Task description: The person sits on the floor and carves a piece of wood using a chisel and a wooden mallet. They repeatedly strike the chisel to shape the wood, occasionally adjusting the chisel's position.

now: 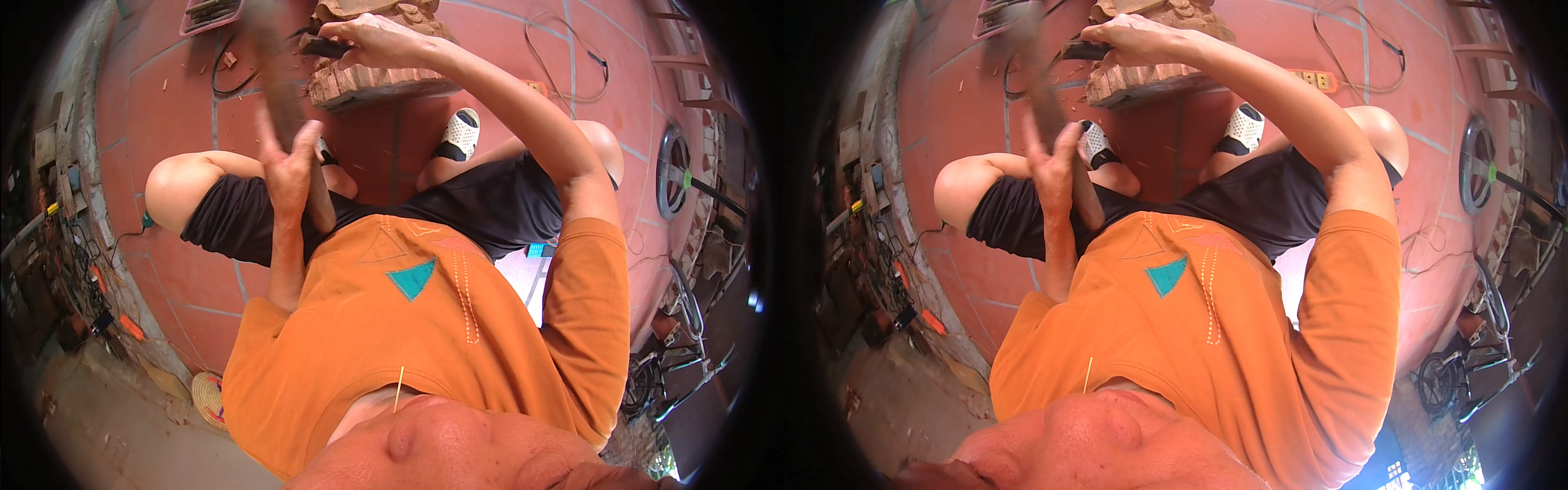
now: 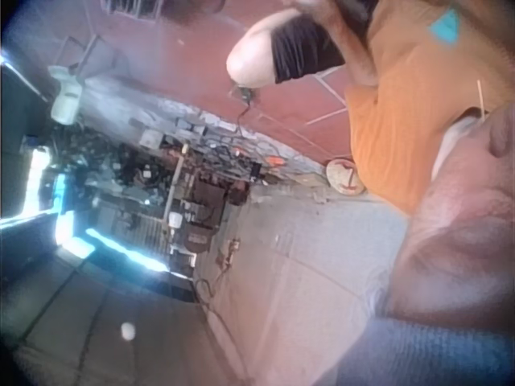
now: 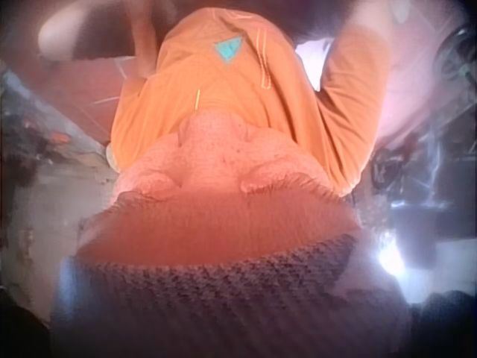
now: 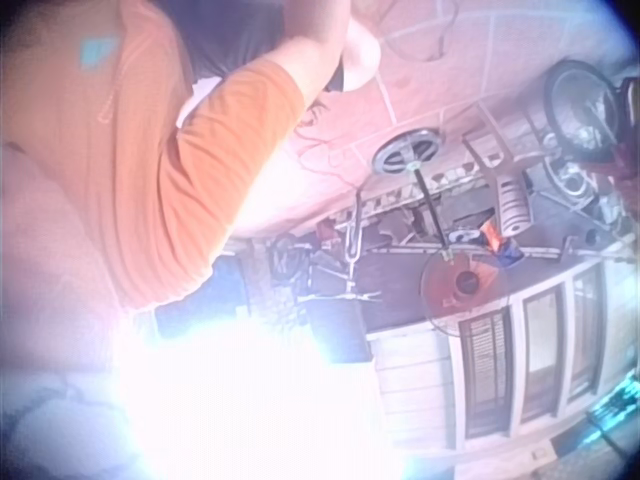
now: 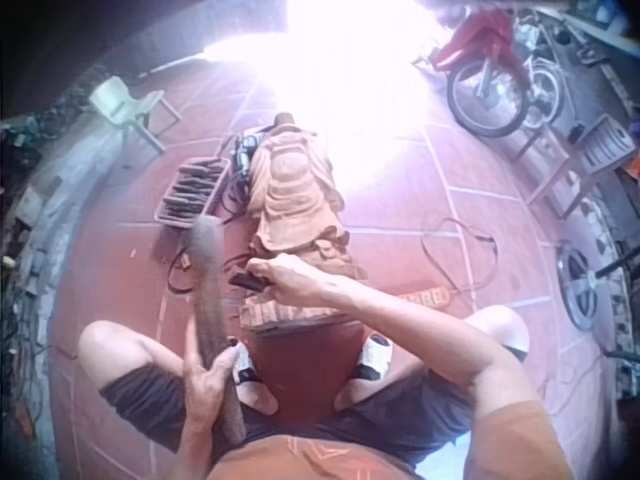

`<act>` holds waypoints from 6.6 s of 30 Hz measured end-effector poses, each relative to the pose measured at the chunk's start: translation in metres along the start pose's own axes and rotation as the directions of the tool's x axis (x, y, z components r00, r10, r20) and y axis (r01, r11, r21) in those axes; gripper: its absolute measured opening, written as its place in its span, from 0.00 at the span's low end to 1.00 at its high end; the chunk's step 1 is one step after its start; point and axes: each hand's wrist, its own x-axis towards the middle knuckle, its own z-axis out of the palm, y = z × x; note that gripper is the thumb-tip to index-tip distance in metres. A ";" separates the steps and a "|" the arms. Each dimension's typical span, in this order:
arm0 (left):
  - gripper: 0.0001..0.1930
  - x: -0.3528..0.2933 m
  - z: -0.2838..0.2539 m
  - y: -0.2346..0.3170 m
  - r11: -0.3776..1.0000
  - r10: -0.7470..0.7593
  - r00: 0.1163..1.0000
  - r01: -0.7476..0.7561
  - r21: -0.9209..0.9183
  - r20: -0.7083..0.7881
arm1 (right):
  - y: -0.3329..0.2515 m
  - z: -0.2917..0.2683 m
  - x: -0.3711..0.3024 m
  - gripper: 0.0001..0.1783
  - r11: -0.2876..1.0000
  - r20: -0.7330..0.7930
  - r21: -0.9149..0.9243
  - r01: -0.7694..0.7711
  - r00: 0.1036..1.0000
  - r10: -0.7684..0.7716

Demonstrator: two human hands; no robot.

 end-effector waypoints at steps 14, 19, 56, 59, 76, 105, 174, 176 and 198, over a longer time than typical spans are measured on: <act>0.35 0.005 -0.002 -0.007 1.000 -0.017 1.000 0.017 -0.014 0.015 | 0.004 0.003 -0.001 0.34 1.000 -0.005 -0.007 -0.003 1.000 0.003; 0.34 0.001 -0.005 0.017 0.980 -0.107 0.992 0.115 -0.159 0.060 | 0.009 0.007 -0.001 0.34 1.000 -0.015 -0.016 0.016 1.000 -0.017; 0.40 -0.019 -0.005 0.014 0.980 -0.077 0.997 0.075 -0.187 -0.003 | -0.001 0.006 -0.010 0.37 0.999 -0.025 0.043 -0.023 0.999 0.024; 0.39 -0.018 -0.006 0.019 0.982 -0.044 0.999 0.042 -0.185 -0.007 | 0.001 0.008 -0.011 0.37 0.998 -0.027 0.056 -0.017 0.999 0.019; 0.38 -0.015 -0.013 0.024 0.989 -0.051 0.999 0.048 -0.143 -0.018 | -0.001 0.004 -0.018 0.35 0.989 0.008 0.095 -0.114 0.994 0.113; 0.41 -0.021 -0.008 0.021 0.990 -0.058 0.998 0.060 -0.126 0.016 | -0.006 -0.003 -0.019 0.35 0.994 -0.035 0.066 -0.083 0.996 0.085; 0.34 -0.003 -0.012 -0.004 0.953 -0.146 0.988 0.151 -0.263 0.039 | -0.009 -0.054 -0.006 0.22 0.697 -0.209 0.711 0.091 0.974 0.086; 0.35 -0.003 -0.012 -0.004 0.957 -0.141 0.988 0.152 -0.248 0.061 | -0.023 -0.056 -0.011 0.21 0.710 -0.143 0.704 -0.035 0.971 0.190; 0.35 -0.003 -0.012 -0.011 0.959 -0.173 0.982 0.187 -0.211 0.082 | 0.024 -0.002 -0.011 0.19 0.505 -0.003 0.845 -0.176 0.942 0.335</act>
